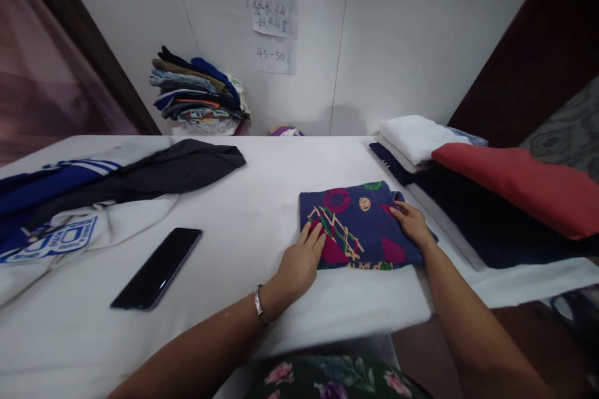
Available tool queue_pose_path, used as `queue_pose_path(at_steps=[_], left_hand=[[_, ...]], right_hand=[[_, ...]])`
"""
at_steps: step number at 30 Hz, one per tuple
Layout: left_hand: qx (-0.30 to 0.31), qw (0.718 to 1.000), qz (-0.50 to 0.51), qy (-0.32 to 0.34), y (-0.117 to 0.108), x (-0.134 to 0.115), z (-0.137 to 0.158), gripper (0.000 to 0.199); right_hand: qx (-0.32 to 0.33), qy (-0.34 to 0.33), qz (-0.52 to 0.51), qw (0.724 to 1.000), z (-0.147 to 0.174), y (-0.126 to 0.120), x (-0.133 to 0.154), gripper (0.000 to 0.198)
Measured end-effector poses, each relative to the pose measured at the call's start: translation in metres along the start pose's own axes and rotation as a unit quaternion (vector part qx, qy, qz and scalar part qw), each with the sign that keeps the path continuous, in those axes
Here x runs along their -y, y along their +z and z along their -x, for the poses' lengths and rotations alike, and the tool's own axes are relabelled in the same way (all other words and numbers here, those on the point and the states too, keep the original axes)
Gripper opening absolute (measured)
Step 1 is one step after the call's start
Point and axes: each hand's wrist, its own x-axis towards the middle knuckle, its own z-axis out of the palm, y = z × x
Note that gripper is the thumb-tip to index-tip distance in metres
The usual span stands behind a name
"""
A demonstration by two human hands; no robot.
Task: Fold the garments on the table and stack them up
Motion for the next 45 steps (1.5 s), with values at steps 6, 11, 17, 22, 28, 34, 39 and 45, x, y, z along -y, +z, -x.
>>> queue_pose_path(at_steps=[6,11,17,22,28,34,39,45], left_hand=[[0.023,1.000,0.017,0.007,-0.006,-0.002,0.005,0.071],[-0.045,0.967,0.250,0.013,-0.018,0.025,0.001,0.063],[-0.096,0.779,0.557,-0.272,-0.020,0.057,-0.039,0.067],[-0.062,0.736,0.604,-0.301,-0.021,0.056,-0.064,0.068],[-0.151,0.738,0.615,-0.235,-0.025,0.042,-0.076,0.049],[-0.205,0.724,0.601,-0.270,-0.041,0.092,-0.055,0.069],[-0.181,0.739,0.561,-0.328,-0.027,0.121,-0.038,0.065],[-0.187,0.787,0.505,-0.301,-0.015,0.123,-0.040,0.065]], right_hand=[[-0.026,-0.021,0.019,0.999,0.001,0.001,-0.002,0.056],[-0.012,-0.003,0.018,1.000,0.001,0.001,0.002,0.059],[-0.009,-0.011,0.022,1.000,0.000,0.003,0.005,0.055],[-0.012,-0.029,0.020,0.999,0.002,0.006,0.011,0.047],[0.000,-0.033,0.012,0.999,0.007,0.008,0.024,0.041],[0.063,-0.052,-0.002,0.997,0.030,0.046,0.035,0.048],[0.125,-0.039,0.016,0.991,0.039,0.064,0.046,0.055],[0.144,0.001,-0.003,0.990,0.028,0.058,0.059,0.071]])
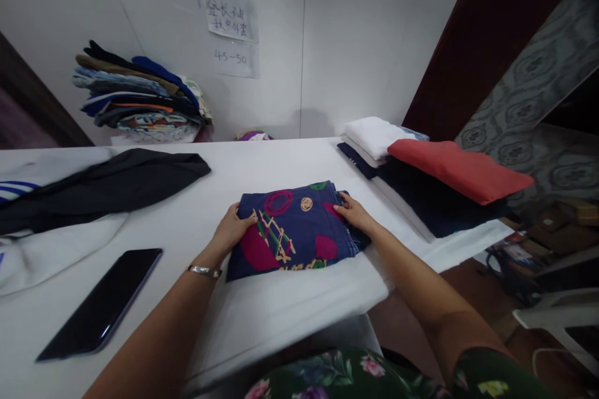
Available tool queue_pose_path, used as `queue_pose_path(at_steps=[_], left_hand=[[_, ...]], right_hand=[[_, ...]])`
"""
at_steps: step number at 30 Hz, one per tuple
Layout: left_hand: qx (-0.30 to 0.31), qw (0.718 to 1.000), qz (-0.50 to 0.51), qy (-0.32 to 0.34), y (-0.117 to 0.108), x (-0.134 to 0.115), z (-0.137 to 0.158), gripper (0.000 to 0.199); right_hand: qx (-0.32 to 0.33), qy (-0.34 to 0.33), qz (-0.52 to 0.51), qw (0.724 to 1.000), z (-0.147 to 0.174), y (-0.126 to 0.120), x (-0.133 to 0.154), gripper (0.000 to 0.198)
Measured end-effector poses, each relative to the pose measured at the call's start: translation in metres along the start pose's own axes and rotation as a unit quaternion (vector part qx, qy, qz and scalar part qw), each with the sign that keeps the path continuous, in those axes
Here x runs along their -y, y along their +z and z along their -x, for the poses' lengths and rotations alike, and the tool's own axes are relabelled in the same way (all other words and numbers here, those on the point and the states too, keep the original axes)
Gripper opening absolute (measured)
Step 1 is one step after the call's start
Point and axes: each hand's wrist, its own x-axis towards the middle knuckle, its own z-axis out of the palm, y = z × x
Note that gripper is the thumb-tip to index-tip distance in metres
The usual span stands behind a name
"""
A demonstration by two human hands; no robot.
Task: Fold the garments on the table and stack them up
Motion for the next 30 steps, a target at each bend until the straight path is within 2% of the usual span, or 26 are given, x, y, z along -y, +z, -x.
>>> queue_pose_path(at_steps=[8,11,14,17,20,22,25,30], left_hand=[[-0.013,0.999,-0.043,0.020,-0.001,0.004,0.001,0.068],[-0.003,0.994,-0.109,0.023,-0.002,-0.001,0.005,0.070],[-0.003,0.984,-0.177,0.025,-0.002,-0.007,0.009,0.070],[-0.016,0.977,-0.210,0.027,0.000,-0.010,0.012,0.071],[-0.021,0.976,-0.216,0.024,0.002,-0.010,0.015,0.072],[-0.019,0.976,-0.215,0.026,0.003,-0.010,0.017,0.073],[-0.014,0.976,-0.215,0.032,0.003,-0.010,0.017,0.073],[-0.006,0.978,-0.207,0.029,0.003,-0.008,0.014,0.074]], right_hand=[[-0.076,-0.023,0.085,0.993,-0.006,0.016,0.000,0.062],[-0.085,-0.011,0.144,0.986,-0.003,0.011,0.004,0.063],[-0.093,-0.021,0.234,0.968,-0.005,0.003,0.016,0.062],[-0.119,-0.048,0.286,0.950,-0.017,-0.002,0.032,0.059],[-0.118,-0.032,0.300,0.946,-0.037,-0.001,0.041,0.062],[-0.116,-0.017,0.304,0.945,-0.050,0.001,0.041,0.063],[-0.122,-0.014,0.307,0.944,-0.060,0.004,0.032,0.055],[-0.127,-0.012,0.324,0.938,-0.055,0.008,0.017,0.041]])
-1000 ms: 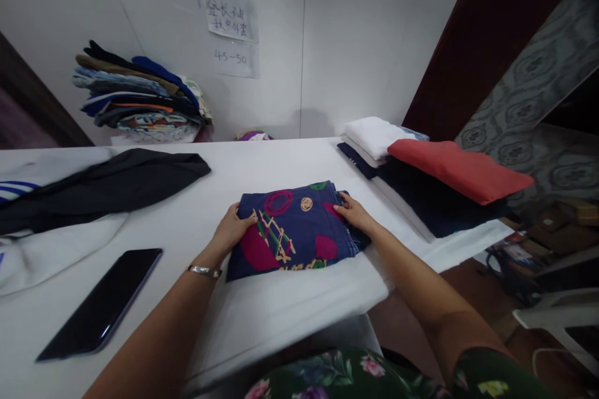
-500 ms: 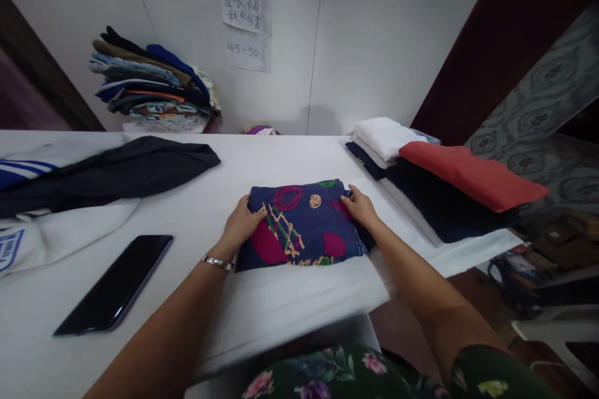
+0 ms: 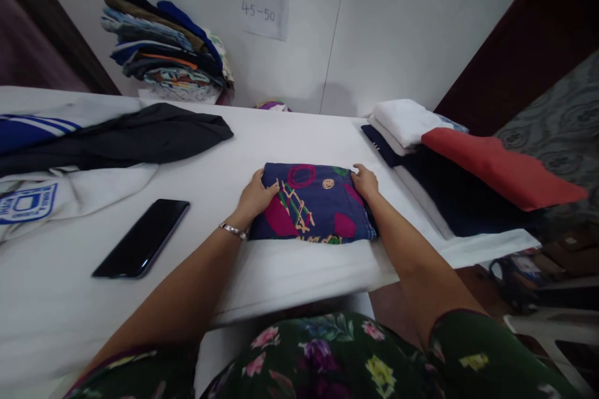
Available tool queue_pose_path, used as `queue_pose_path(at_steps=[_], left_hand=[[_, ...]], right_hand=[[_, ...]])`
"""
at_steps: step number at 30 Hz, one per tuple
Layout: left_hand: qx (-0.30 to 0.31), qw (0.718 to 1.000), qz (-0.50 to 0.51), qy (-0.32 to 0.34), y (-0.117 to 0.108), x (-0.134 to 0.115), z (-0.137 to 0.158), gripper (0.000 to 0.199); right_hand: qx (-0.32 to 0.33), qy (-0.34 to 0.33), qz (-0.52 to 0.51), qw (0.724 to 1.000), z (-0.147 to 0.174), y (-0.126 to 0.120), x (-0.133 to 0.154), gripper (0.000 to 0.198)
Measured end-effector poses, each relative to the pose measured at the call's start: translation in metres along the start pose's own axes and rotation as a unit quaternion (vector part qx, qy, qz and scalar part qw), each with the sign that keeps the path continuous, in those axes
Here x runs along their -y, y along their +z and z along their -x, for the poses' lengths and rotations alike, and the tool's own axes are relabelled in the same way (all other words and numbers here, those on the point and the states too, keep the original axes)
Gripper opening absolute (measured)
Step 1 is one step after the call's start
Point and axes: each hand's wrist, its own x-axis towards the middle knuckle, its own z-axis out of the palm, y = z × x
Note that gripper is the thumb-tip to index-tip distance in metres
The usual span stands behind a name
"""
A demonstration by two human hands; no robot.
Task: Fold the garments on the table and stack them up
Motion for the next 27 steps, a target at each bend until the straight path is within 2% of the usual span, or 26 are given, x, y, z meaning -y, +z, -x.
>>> queue_pose_path(at_steps=[4,8,10,12,15,17,19,21,24,27], left_hand=[[0.004,1.000,0.001,0.004,0.000,0.000,0.000,0.073],[0.003,1.000,-0.002,0.006,-0.001,-0.002,0.003,0.073],[-0.003,1.000,-0.002,0.012,-0.001,-0.002,0.005,0.073],[-0.022,0.999,-0.009,0.031,-0.001,-0.001,0.005,0.074],[-0.057,0.994,-0.028,0.092,-0.003,-0.001,0.005,0.071],[-0.065,0.987,-0.035,0.144,-0.004,-0.003,0.006,0.066],[-0.049,0.980,-0.046,0.189,-0.005,-0.006,0.011,0.065],[-0.011,0.969,-0.071,0.235,-0.006,-0.009,0.022,0.068],[0.056,0.936,-0.127,0.323,-0.007,-0.004,0.046,0.075],[0.075,0.903,-0.177,0.385,-0.007,0.010,0.065,0.073]], right_hand=[[0.010,-0.010,0.003,1.000,0.004,-0.004,0.000,0.039],[0.016,-0.039,-0.004,0.999,0.018,-0.018,0.001,0.041],[-0.005,-0.097,-0.033,0.995,0.039,-0.026,0.002,0.041],[-0.021,-0.182,-0.086,0.979,0.069,-0.035,0.002,0.040],[0.025,-0.287,-0.141,0.947,0.119,-0.046,-0.002,0.041],[0.063,-0.340,-0.124,0.930,0.146,-0.051,-0.009,0.046],[0.069,-0.382,-0.080,0.918,0.162,-0.053,-0.018,0.053],[0.049,-0.406,-0.034,0.912,0.168,-0.052,-0.027,0.056],[0.025,-0.417,0.006,0.909,0.165,-0.047,-0.035,0.058],[0.022,-0.422,0.026,0.906,0.160,-0.044,-0.035,0.061]])
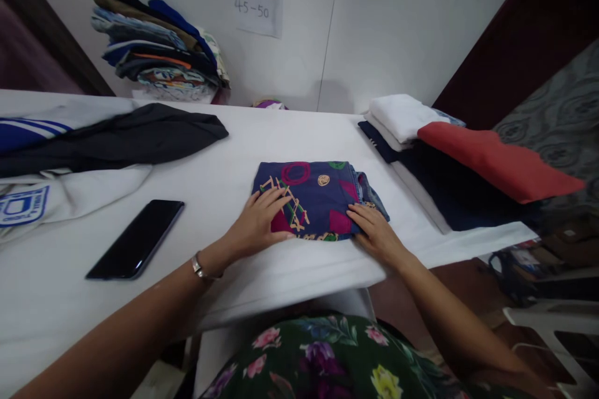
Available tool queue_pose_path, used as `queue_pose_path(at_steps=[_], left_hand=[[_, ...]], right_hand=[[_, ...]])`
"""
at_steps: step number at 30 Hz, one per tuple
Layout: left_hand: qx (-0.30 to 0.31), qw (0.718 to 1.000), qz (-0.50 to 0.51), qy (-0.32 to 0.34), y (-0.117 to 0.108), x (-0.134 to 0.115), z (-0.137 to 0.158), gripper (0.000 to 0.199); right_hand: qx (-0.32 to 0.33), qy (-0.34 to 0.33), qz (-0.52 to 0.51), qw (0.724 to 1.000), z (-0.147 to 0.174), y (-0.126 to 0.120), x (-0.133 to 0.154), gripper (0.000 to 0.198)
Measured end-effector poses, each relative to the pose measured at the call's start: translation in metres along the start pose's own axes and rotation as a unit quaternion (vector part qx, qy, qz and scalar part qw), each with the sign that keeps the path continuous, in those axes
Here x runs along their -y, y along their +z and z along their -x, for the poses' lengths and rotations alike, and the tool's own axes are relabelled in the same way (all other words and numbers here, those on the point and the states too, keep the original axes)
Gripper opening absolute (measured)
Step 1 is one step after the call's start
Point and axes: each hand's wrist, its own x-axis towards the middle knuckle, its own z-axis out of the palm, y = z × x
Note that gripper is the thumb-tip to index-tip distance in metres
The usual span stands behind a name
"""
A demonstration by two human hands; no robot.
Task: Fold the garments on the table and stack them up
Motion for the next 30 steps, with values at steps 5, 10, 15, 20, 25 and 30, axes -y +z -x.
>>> queue_pose_path(at_steps=[5,10,15,20,25,30], left_hand=[[-0.009,0.998,-0.057,0.021,0.005,0.006,0.016,0.067],[0.022,0.995,-0.095,0.012,0.008,0.008,0.016,0.067],[0.021,0.993,-0.112,0.025,0.015,0.016,0.021,0.071],[0.034,0.990,-0.132,0.047,0.021,0.027,0.025,0.079],[0.035,0.988,-0.140,0.051,0.030,0.034,0.025,0.080],[0.024,0.988,-0.146,0.046,0.029,0.031,0.026,0.083]], right_hand=[[-0.026,-0.001,0.047,0.999,-0.005,-0.002,-0.006,0.062],[-0.010,0.003,0.061,0.998,0.000,0.005,-0.010,0.055],[0.040,0.020,0.047,0.998,0.005,0.011,-0.009,0.059],[0.088,0.050,0.016,0.995,0.006,0.002,-0.004,0.063],[0.122,0.089,-0.054,0.987,-0.013,-0.023,0.019,0.054],[0.065,0.105,-0.104,0.987,-0.074,-0.022,0.039,0.058]])
